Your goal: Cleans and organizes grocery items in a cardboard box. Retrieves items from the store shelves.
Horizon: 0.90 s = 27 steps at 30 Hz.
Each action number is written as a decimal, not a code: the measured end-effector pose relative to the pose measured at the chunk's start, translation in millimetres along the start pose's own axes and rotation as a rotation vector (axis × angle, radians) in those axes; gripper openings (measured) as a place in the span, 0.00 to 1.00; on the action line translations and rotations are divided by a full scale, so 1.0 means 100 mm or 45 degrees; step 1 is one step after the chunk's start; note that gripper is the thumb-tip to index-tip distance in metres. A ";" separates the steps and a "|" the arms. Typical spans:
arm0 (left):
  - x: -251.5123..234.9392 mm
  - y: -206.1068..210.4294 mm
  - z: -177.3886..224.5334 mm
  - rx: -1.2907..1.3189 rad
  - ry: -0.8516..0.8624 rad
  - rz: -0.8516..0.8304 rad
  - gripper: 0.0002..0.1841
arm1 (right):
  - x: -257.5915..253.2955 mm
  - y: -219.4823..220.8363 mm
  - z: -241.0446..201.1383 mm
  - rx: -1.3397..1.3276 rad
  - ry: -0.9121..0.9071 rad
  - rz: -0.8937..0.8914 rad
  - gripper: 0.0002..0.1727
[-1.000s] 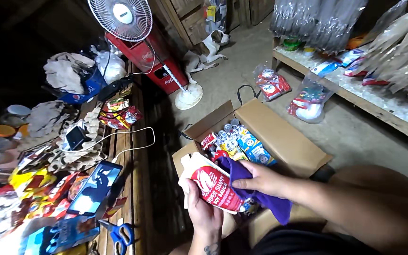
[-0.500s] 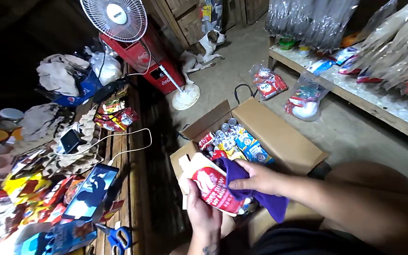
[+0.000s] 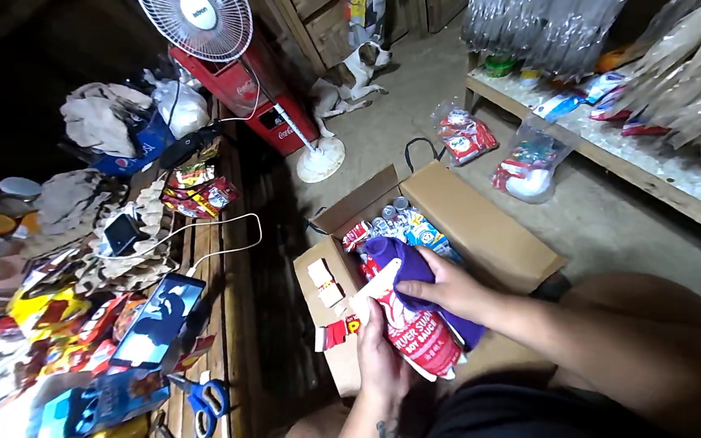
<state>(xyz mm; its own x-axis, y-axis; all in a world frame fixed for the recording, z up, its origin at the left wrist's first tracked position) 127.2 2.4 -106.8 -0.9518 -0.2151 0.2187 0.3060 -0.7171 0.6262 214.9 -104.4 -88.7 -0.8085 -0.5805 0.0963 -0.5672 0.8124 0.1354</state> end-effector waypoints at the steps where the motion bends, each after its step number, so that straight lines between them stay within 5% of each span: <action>1: -0.02 -0.03 0.08 -0.005 0.057 0.026 0.23 | 0.01 0.03 0.02 0.000 0.043 -0.050 0.44; 7: -0.10 -0.17 0.63 0.120 0.402 0.178 0.28 | 0.10 0.18 0.18 -0.010 0.428 -0.364 0.34; 10: -0.12 -0.25 0.75 0.109 0.452 0.272 0.28 | 0.02 0.09 0.06 0.298 0.337 -0.376 0.29; 14: -0.20 -0.33 0.61 -0.068 0.285 0.428 0.26 | -0.07 -0.10 -0.18 0.630 0.045 -0.122 0.26; 18: -0.30 -0.37 0.08 -0.391 0.032 0.418 0.30 | 0.03 -0.16 -0.33 0.117 -0.438 0.176 0.25; 21: -0.26 -0.30 -0.40 -0.353 -0.205 0.299 0.29 | 0.12 -0.11 -0.41 -0.236 -0.668 0.179 0.22; 23: -0.19 -0.23 -0.61 -0.236 -0.359 0.252 0.28 | 0.09 -0.08 -0.31 -0.216 -0.560 0.162 0.24; 27: -0.17 -0.14 -0.54 -0.084 -0.380 0.323 0.22 | -0.03 0.01 -0.07 0.449 -0.179 -0.038 0.22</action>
<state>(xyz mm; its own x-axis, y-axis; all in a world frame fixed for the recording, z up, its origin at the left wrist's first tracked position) 137.6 -20.1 -159.5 -0.7947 -0.1957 0.5745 0.5194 -0.7090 0.4770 217.7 -102.2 -81.5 -0.7906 -0.6109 -0.0420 -0.5901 0.7784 -0.2142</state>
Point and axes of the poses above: each hand's wrist, its own x-axis away from the middle knuckle, its own y-axis out of the palm, z = x × y, the point moved 7 cm from there along -x, towards the middle knuckle, and after that the axes turned 7 degrees about -x, right-handed, at the moved point
